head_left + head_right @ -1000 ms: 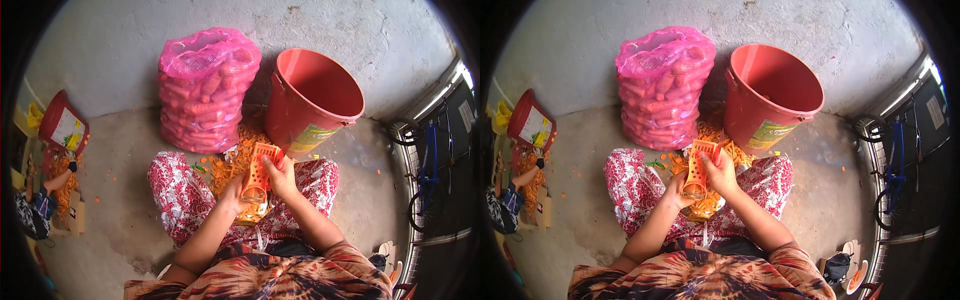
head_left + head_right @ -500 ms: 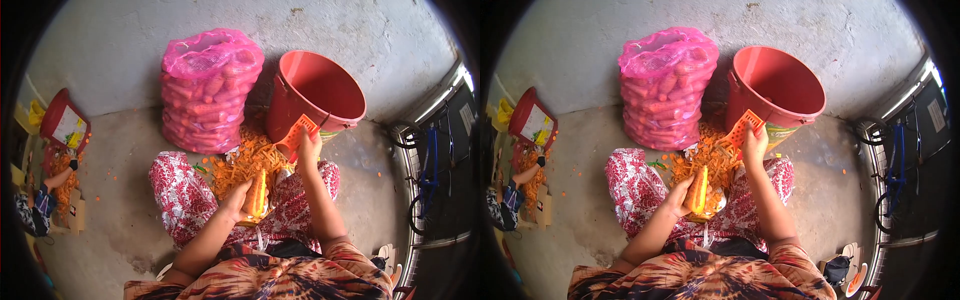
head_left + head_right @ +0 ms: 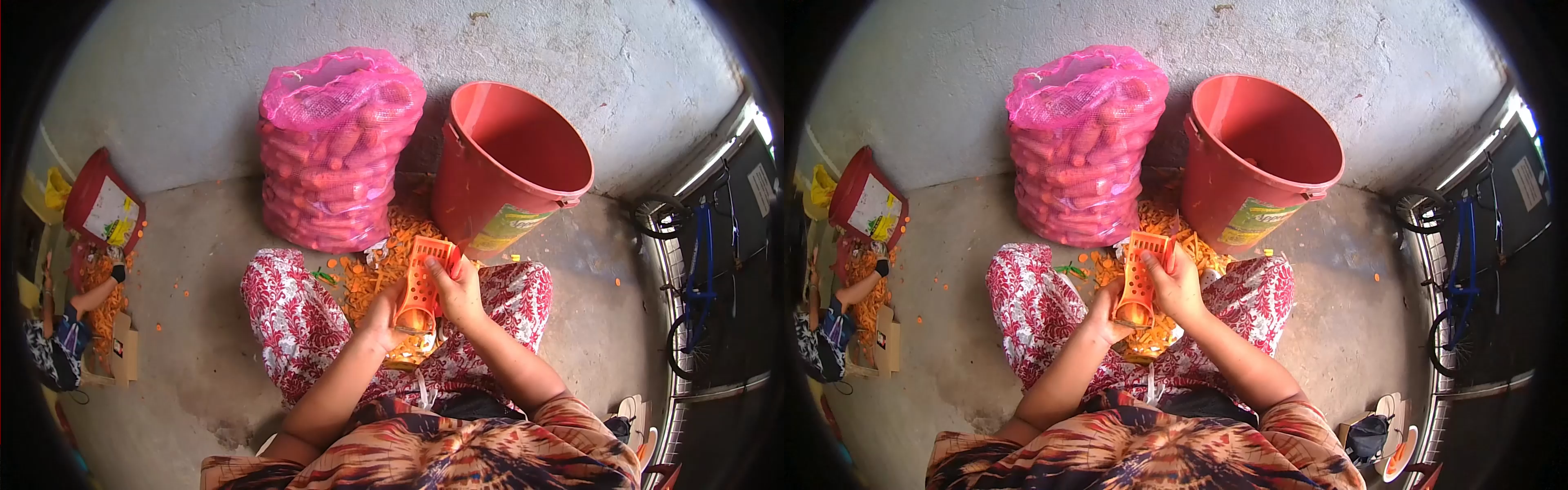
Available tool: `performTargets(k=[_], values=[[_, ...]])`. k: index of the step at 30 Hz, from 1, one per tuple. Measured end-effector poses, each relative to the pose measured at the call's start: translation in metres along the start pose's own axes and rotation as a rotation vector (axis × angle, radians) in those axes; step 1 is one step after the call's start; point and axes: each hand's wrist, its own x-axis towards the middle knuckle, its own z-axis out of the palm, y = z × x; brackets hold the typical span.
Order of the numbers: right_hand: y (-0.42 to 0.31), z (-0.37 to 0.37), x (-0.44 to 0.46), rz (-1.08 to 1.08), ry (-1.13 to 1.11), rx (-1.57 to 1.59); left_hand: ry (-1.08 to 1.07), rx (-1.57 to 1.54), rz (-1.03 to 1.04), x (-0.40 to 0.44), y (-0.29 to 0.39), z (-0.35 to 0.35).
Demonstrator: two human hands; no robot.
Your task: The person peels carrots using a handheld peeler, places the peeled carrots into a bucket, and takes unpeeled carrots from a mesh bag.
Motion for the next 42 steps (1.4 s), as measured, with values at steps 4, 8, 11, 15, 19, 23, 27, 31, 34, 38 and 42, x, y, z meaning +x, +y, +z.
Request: performTargets(k=[4,8,11,15,19,23,27,31,34,38,42], values=[[0.001,0.001,0.000,-0.010,0.018,0.054,-0.088,0.032,0.033,-0.003,-0.001,0.004],[0.024,-0.010,0.011,-0.056,0.067,-0.042,-0.063,0.050,0.070,0.002,-0.002,0.009],[0.013,-0.037,0.044,-0.121,0.339,-0.022,-0.414,0.141,-0.095,-0.005,-0.008,-0.011],[0.002,-0.067,0.075,-0.228,0.510,0.120,-0.190,-0.014,-0.076,-0.016,-0.016,-0.012],[0.000,-0.054,0.048,-0.133,0.241,-0.041,-0.117,0.051,-0.115,-0.019,0.001,-0.002],[-0.007,-0.014,0.018,-0.062,0.135,0.156,-0.261,-0.035,-0.088,-0.004,-0.002,-0.015],[-0.001,-0.001,-0.001,-0.050,0.038,-0.037,-0.128,-0.066,-0.016,0.001,-0.005,-0.004],[-0.002,0.000,-0.004,0.002,0.024,-0.027,-0.023,-0.098,-0.004,0.000,-0.008,-0.002],[0.009,-0.002,-0.001,-0.082,0.055,-0.116,-0.157,-0.018,-0.018,-0.001,-0.010,-0.006],[0.014,-0.028,0.030,-0.100,0.263,-0.036,-0.329,0.031,-0.111,0.001,-0.016,-0.024],[0.024,-0.066,0.065,-0.184,0.513,0.098,-0.125,0.025,-0.106,-0.016,-0.022,-0.009]])
